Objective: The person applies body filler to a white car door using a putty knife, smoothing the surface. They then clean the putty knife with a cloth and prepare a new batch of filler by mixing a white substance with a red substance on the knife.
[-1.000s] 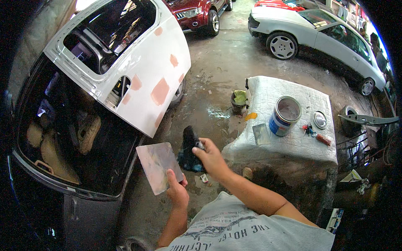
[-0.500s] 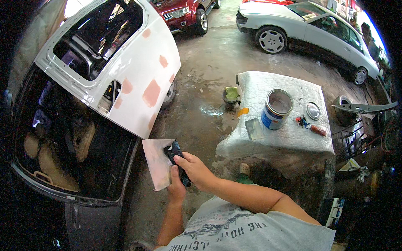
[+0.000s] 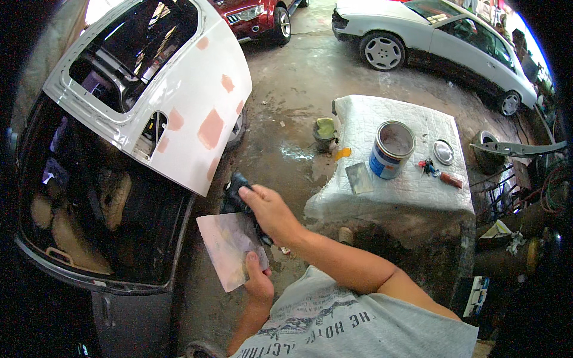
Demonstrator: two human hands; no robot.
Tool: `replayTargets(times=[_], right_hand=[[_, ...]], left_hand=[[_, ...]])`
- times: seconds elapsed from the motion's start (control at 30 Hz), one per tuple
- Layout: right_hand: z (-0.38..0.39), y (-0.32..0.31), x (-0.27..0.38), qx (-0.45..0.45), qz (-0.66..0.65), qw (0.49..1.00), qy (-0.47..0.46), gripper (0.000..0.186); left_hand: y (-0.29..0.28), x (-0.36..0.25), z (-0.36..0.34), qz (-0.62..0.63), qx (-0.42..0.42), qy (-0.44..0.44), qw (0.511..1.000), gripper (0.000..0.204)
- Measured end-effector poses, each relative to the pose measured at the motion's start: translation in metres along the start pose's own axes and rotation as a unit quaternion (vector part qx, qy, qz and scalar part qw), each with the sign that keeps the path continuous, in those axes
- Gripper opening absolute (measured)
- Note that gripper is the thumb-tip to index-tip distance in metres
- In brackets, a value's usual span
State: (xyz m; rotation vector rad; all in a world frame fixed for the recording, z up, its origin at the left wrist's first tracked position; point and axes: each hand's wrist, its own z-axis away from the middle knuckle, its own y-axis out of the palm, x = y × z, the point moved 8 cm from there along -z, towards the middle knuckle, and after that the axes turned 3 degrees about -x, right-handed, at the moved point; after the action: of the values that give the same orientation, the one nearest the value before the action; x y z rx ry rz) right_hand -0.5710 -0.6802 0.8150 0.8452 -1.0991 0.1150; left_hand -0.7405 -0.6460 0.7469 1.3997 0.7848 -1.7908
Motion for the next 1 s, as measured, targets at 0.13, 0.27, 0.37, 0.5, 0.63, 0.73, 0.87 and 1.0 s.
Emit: replayTargets(times=[0.13,0.27,0.37,0.5,0.63,0.73,0.87,1.0], right_hand=[[0.008,-0.014,0.027,-0.067,-0.114,0.991,0.02,0.036],[0.018,-0.02,-0.017,-0.039,-0.073,0.989,0.125,0.041],[0.021,0.013,-0.018,0.023,-0.041,0.997,0.062,0.036],[0.02,0.031,-0.012,0.079,0.065,0.994,-0.034,0.037],[0.025,0.03,-0.014,0.07,0.095,0.992,-0.051,0.036],[0.038,0.03,-0.017,0.08,0.127,0.987,-0.054,0.034],[0.047,0.03,-0.017,0.081,0.135,0.986,-0.062,0.03],[0.037,0.019,-0.014,0.051,0.109,0.991,-0.056,0.03]], left_hand=[[-0.009,-0.019,-0.001,0.005,-0.03,0.035,0.999,0.042],[-0.013,-0.022,-0.014,0.0,-0.059,-0.002,0.998,0.046],[0.004,-0.042,-0.014,-0.009,-0.015,0.1,0.995,0.05],[0.005,-0.039,-0.018,0.099,0.0,0.159,0.982,0.046],[-0.003,-0.022,-0.029,0.101,-0.017,0.17,0.98,0.048],[-0.005,-0.022,-0.029,0.147,-0.016,0.088,0.985,0.048],[-0.007,-0.032,-0.027,0.146,-0.006,0.079,0.986,0.048],[-0.003,-0.049,-0.018,-0.016,0.02,0.157,0.987,0.049]])
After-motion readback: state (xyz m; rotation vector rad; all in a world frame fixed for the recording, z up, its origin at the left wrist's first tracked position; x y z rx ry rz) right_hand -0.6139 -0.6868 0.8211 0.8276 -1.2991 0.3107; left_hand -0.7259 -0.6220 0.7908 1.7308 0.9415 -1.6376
